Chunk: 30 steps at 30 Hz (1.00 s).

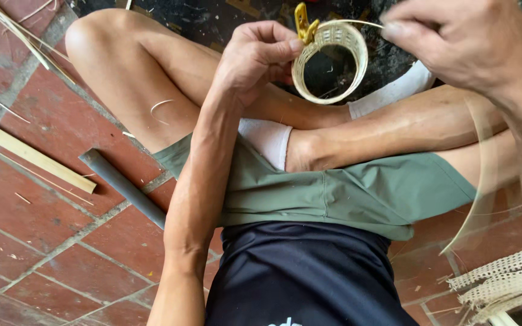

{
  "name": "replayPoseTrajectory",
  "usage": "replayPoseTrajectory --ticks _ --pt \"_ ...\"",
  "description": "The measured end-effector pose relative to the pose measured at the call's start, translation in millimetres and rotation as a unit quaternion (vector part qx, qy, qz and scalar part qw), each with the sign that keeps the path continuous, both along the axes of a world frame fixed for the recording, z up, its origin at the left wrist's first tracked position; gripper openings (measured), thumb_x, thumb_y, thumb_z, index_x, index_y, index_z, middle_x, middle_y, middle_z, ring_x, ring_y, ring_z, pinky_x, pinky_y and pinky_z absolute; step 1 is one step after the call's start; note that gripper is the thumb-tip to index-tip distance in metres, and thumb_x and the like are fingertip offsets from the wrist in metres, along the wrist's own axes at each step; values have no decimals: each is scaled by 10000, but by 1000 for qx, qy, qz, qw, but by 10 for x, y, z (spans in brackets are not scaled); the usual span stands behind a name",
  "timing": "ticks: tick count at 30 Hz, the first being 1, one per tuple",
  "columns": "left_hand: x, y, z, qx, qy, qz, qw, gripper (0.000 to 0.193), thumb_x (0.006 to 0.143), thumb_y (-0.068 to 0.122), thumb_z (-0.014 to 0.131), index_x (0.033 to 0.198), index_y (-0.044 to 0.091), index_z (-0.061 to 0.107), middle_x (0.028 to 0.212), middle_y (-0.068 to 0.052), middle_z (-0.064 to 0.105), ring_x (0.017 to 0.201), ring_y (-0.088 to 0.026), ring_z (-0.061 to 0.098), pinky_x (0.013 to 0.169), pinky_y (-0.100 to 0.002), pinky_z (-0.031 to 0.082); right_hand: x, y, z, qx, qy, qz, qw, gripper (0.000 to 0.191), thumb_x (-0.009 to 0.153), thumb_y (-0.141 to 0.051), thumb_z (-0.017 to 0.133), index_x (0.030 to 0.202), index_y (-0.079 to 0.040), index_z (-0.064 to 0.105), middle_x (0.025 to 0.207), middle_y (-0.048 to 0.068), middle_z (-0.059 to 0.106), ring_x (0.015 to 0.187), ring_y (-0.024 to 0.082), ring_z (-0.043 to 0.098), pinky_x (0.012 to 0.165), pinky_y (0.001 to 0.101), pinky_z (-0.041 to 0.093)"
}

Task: The person sits on the floor weaving a bamboo basket. They press and tuck a thin bamboo strip around the rim of a woven basket body, split and trim bamboo strips with a knife, shape a strip around a metal cylinder form, and secure the strip to the basket with a yellow clip.

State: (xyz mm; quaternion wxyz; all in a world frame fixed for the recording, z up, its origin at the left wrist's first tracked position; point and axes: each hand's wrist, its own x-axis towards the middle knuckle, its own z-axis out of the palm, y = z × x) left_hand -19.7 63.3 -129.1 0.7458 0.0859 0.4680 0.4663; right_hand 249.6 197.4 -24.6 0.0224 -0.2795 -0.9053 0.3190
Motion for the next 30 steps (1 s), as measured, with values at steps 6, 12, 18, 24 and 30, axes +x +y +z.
replayPoseTrajectory --ticks 6,12,18,24,30 --pt "13 -57 -48 -28 -6 -4 1000 102 921 48 775 888 -12 698 769 -96 720 620 -171 691 572 -328 603 -389 231 -388 -246 -7 -8 969 182 991 -181 639 1054 -22 700 845 73 684 719 173 627 650 336 510" --pt "22 -51 -17 -25 -4 -16 1000 97 936 56 754 897 -16 703 760 -85 707 620 -156 669 565 -314 588 -414 288 -622 -211 -72 38 974 182 983 -161 642 1023 -3 722 760 87 666 640 195 607 595 359 494" --pt "215 -245 77 15 113 1 993 78 964 63 728 949 -6 695 771 -50 706 634 -113 661 580 -282 580 -465 204 -549 -322 -71 -47 943 176 971 -191 660 977 -34 740 734 37 665 646 126 574 566 320 457" --pt "653 -665 193 38 221 54 973 108 987 44 733 991 -14 641 850 -32 682 765 -79 640 695 -247 576 -414 -46 -313 -197 -10 -43 979 145 942 -114 732 1029 1 748 833 94 689 715 175 648 627 323 497" --pt "380 -687 411 114 259 -61 957 149 984 23 707 1128 -17 696 999 -41 732 920 -85 689 825 -252 587 -435 -296 -194 -95 60 34 993 96 942 -42 774 1003 19 732 940 127 668 825 264 676 713 361 537"
